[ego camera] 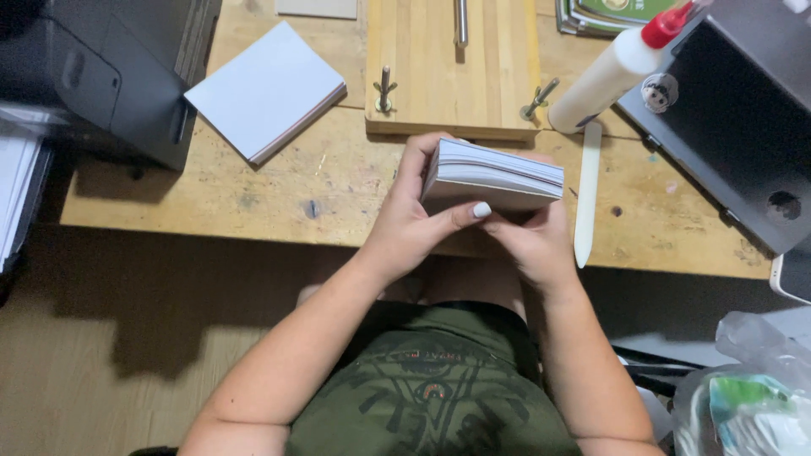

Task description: Assembling booklets by stacking paper sheets and cardboard covers and aligning the edges.

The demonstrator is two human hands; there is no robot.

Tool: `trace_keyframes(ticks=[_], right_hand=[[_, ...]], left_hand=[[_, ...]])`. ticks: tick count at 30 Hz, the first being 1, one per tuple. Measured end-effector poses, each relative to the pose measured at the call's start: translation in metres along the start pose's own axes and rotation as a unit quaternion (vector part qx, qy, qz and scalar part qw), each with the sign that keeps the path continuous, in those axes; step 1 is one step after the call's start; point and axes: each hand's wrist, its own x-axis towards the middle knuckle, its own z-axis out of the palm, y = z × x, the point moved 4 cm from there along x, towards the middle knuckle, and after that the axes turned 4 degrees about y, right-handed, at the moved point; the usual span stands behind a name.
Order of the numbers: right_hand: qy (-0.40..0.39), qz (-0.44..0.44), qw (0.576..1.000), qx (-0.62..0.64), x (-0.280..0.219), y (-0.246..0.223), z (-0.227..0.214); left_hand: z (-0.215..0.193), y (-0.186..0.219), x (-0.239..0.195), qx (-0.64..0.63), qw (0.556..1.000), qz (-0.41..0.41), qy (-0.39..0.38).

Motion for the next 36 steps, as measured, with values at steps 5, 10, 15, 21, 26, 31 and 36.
trace_keyframes(ticks=[5,10,15,21,26,31,36], right_hand=[[0.011,-0.008,1.0,0.023,-0.006,-0.005,0.001],[0.028,0.029,0.999,-0.008,-0.016,0.031,-0.006],[0.065,0.049,0.997,-0.001,-0.019,0.027,-0.009],[0.145,0.208,0.917,0.308,-0.034,0.031,-0.03],[0.106,0.3,0.813,0.489,-0.057,0.034,-0.025],[0.059,0.31,0.771,0.553,-0.068,0.041,-0.025],[0.067,0.31,0.775,0.546,-0.07,0.04,-0.024]], left_hand=[[0.011,-0.006,-0.007,-0.022,1.0,0.012,0.005],[0.004,-0.023,-0.009,-0.021,1.0,0.016,-0.007],[-0.006,-0.005,-0.013,0.023,0.999,-0.009,-0.037],[0.001,0.049,-0.034,-0.076,0.979,-0.169,-0.084],[0.01,0.068,-0.05,-0.149,0.944,-0.289,-0.051],[0.016,0.077,-0.056,-0.154,0.947,-0.277,-0.053],[0.019,0.083,-0.053,-0.114,0.955,-0.269,-0.047]])
